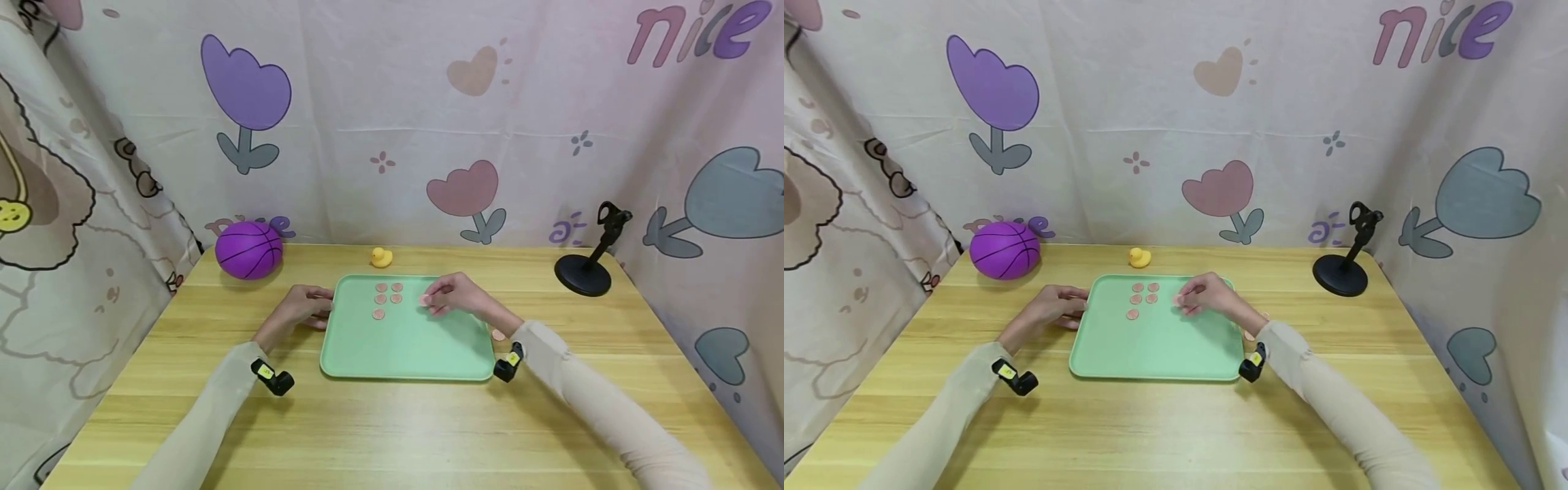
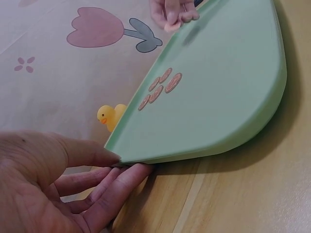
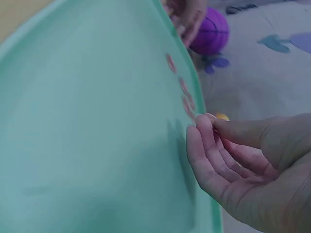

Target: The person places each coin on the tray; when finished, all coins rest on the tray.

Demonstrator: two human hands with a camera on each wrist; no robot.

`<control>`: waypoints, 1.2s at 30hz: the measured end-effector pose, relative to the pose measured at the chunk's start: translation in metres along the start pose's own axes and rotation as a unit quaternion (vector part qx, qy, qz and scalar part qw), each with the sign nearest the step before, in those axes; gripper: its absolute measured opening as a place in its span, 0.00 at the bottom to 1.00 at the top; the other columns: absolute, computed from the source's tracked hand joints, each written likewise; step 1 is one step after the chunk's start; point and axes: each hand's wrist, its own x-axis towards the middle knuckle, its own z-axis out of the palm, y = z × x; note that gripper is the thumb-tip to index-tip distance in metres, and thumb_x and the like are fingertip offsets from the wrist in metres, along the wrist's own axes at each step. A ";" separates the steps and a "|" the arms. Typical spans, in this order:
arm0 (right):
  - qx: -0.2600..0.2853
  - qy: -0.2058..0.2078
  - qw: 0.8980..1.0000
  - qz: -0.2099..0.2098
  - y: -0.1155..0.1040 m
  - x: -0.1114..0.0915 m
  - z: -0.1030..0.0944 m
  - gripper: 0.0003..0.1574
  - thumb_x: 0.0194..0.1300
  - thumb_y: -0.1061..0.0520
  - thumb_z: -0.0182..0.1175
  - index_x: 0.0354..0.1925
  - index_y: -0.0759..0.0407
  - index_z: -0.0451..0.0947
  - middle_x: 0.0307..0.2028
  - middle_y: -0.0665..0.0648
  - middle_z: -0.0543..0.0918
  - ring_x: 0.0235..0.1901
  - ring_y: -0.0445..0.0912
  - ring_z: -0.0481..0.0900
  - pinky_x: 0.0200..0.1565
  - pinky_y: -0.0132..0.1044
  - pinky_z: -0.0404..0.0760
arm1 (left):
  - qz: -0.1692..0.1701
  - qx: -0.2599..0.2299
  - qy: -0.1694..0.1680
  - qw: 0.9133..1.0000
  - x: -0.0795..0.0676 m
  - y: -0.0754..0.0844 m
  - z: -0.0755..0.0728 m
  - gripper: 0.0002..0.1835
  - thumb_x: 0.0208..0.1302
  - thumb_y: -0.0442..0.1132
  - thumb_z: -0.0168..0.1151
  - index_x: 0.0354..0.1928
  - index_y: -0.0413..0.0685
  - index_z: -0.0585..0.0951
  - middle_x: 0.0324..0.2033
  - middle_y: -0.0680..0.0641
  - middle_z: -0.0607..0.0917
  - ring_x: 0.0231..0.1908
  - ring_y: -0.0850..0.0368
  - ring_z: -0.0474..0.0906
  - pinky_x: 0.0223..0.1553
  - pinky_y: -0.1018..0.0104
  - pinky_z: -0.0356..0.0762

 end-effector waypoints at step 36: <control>-0.094 -0.033 0.995 0.021 -0.020 0.014 0.019 0.11 0.75 0.62 0.62 0.41 0.74 0.82 0.35 0.67 0.88 0.30 0.50 0.88 0.37 0.44 0.94 | -0.010 0.007 -0.001 1.000 0.002 0.001 0.001 0.23 0.75 0.33 0.61 0.67 0.27 0.75 0.54 0.32 0.86 0.42 0.54 0.87 0.43 0.61 0.92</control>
